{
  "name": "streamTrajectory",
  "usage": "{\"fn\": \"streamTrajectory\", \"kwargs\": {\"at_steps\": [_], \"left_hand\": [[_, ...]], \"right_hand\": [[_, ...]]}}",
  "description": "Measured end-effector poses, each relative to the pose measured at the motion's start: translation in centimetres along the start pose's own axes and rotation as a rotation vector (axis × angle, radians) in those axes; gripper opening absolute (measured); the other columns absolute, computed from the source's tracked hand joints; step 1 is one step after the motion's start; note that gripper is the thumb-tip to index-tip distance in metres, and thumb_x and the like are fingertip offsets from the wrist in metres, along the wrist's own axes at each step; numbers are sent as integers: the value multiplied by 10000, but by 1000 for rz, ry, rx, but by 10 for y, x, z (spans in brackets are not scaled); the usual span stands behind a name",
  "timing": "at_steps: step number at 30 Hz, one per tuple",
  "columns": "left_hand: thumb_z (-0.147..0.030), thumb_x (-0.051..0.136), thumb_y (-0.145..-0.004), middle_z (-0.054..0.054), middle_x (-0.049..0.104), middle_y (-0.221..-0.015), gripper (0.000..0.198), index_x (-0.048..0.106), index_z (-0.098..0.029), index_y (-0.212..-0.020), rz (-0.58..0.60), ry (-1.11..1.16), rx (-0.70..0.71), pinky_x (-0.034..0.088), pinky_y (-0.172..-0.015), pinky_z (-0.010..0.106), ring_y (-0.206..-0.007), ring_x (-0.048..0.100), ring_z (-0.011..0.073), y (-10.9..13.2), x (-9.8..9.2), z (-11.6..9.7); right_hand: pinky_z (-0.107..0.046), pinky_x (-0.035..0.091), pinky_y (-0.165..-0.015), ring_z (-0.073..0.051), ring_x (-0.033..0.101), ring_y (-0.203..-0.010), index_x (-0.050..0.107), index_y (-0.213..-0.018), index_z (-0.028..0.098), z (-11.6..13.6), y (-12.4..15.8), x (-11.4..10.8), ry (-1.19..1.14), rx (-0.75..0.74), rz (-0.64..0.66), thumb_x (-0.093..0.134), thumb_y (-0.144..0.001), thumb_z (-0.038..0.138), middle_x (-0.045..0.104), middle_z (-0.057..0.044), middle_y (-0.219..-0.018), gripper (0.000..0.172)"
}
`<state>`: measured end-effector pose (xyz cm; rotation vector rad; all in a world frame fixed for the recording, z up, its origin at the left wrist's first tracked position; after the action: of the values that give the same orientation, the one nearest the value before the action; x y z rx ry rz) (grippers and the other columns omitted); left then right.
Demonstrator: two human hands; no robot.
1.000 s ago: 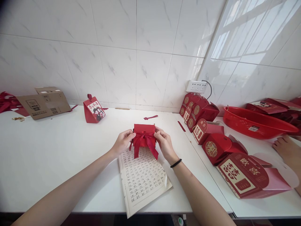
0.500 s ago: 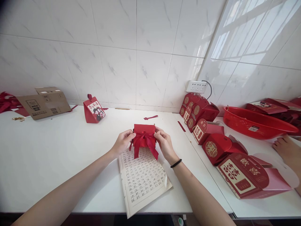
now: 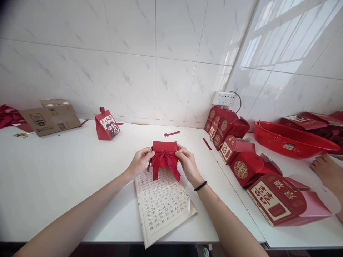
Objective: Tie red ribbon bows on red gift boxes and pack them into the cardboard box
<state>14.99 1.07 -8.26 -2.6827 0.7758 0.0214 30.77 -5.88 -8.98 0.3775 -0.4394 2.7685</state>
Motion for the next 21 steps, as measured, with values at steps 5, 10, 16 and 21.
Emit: {"fn": "streamTrajectory", "kwargs": {"at_steps": [5,10,16,21], "left_hand": [[-384,522,-754,-59,336,-528,322,361,-186,-557,1,7,2,285,-509,221,-506,312,83,0,0,0],[-379,523,-758,-60,334,-528,323,357,-185,-560,3,8,6,285,-511,224,-506,308,82,0,0,1],[-372,516,-767,-56,338,-536,319,359,-184,-563,3,-2,5,291,-516,223,-516,315,84,0,1,1],[-382,518,-763,-53,341,-536,322,361,-185,-562,-6,-10,8,297,-508,221,-516,320,85,0,0,0]], "right_hand": [[-321,424,-770,-277,502,-1071,514,-481,185,1,1,1,-4,3,-7,722,-642,331,541,-31,-1234,301],[-311,422,-772,-273,496,-1083,520,-481,184,0,1,1,-12,2,-6,720,-642,323,542,-31,-1231,293],[-314,422,-779,-272,503,-1073,523,-484,184,0,0,0,-7,-2,-5,716,-645,320,539,-28,-1239,286],[-319,426,-779,-283,487,-1094,517,-483,188,1,1,1,-1,1,-6,724,-637,338,545,-30,-1233,299]]}}
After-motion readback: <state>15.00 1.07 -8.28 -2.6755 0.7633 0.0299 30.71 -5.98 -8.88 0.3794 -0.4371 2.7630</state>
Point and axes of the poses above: each hand's wrist, its own y-axis away from the middle knuckle, its own x-axis out of the palm, z = x × y, the point moved 7 cm from there along -y, towards the middle knuckle
